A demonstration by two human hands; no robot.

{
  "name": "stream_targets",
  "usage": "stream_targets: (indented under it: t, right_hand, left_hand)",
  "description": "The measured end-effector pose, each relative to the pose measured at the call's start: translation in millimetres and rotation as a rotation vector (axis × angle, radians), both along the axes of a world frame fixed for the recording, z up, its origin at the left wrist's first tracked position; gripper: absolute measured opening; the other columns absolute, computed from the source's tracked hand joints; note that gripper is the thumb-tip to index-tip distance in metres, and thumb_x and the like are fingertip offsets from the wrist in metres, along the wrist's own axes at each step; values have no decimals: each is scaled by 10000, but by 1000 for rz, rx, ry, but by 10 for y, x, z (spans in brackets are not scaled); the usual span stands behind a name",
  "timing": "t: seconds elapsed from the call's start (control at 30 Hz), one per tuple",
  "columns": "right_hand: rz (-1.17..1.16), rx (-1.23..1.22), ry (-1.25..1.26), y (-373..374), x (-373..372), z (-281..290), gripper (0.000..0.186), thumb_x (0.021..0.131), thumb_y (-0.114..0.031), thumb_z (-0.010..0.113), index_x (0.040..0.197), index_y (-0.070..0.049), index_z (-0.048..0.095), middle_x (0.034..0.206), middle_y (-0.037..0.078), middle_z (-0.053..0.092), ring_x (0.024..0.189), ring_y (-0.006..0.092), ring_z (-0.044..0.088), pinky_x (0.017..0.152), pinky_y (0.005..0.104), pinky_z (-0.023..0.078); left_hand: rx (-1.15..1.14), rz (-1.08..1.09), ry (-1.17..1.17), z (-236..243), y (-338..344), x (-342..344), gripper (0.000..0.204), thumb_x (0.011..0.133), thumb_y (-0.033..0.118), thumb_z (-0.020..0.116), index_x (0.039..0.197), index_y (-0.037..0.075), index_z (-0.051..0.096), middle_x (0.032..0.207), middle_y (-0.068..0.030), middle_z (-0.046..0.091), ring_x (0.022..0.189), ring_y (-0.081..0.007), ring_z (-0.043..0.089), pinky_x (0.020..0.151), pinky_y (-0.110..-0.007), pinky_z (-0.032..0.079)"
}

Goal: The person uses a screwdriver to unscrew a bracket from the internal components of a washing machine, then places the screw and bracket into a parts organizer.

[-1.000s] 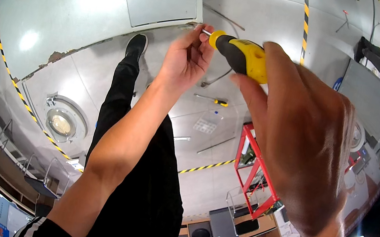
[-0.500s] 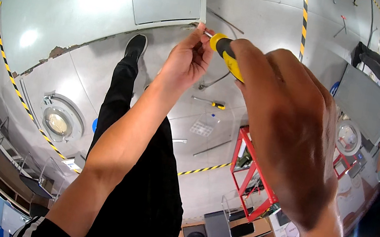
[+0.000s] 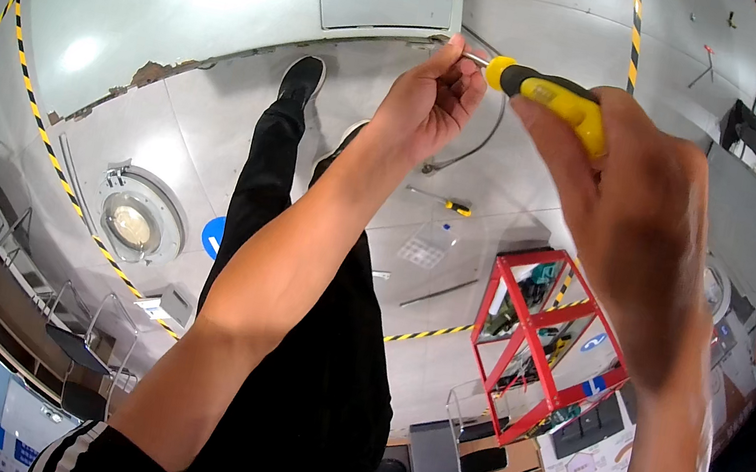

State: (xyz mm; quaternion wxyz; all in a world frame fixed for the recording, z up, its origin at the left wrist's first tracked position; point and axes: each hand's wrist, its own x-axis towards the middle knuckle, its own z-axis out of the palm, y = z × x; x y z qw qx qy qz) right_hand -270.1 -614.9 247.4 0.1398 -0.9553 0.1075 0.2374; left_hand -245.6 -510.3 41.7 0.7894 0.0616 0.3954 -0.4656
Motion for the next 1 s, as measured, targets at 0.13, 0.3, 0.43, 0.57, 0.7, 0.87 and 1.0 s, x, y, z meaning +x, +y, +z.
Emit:
stream_targets:
  t: [0.13, 0.3, 0.43, 0.57, 0.7, 0.87, 1.0]
  right_hand:
    - [44, -28, -104, 47, -15, -9, 356, 783, -90, 701, 1103, -12, 566, 717, 133, 633, 537, 167, 602, 486, 272, 474]
    - [126, 5, -239, 127, 15, -56, 371, 763, -147, 724, 1063, 6, 567, 601, 145, 575, 477, 237, 557, 460, 287, 433]
    - [-70, -108, -40, 120, 58, -41, 388, 738, -139, 734, 1064, -12, 566, 623, 157, 584, 493, 293, 559, 481, 325, 444]
    - [131, -61, -253, 165, 63, -32, 370, 731, -153, 737, 1028, -5, 573, 628, 154, 585, 495, 305, 551, 488, 344, 442]
    - [98, -161, -125, 141, 79, -73, 384, 729, -163, 736, 1036, -1, 572, 674, 160, 596, 534, 304, 564, 505, 358, 442]
    - [-183, -111, 17, 212, 161, -12, 301, 787, -204, 694, 978, -6, 572, 593, 160, 559, 510, 337, 542, 487, 386, 424]
    - [182, -110, -273, 154, 50, -60, 338, 820, -298, 665, 927, 8, 568, 513, 160, 517, 471, 357, 519, 465, 393, 411]
  left_hand:
    - [23, -26, -4, -22, -5, -7, 220, 920, 186, 541, 777, 19, 544, 647, -40, 581, 603, -109, 581, 630, -218, 559]
    - [14, -46, -95, -33, 40, 10, 214, 919, 193, 541, 820, 4, 549, 667, -25, 580, 597, -90, 584, 628, -194, 554]
    - [-69, 26, -104, -14, 57, 22, 187, 928, 167, 522, 833, 9, 556, 669, -25, 598, 611, -98, 605, 629, -195, 551]
    - [-8, 10, -94, -6, 44, 13, 170, 927, 156, 520, 849, 10, 557, 696, -29, 605, 639, -96, 616, 634, -190, 549]
    - [24, -7, -102, -28, 23, -13, 160, 918, 166, 541, 847, 22, 546, 724, -34, 599, 630, -90, 600, 617, -187, 543]
    - [86, -33, -60, -2, -22, 52, 144, 906, 168, 567, 835, 47, 534, 706, -22, 575, 599, -84, 571, 585, -183, 533]
    - [101, -69, -74, 25, -18, 51, 153, 908, 175, 562, 845, 38, 541, 682, -14, 567, 592, -82, 564, 585, -180, 531]
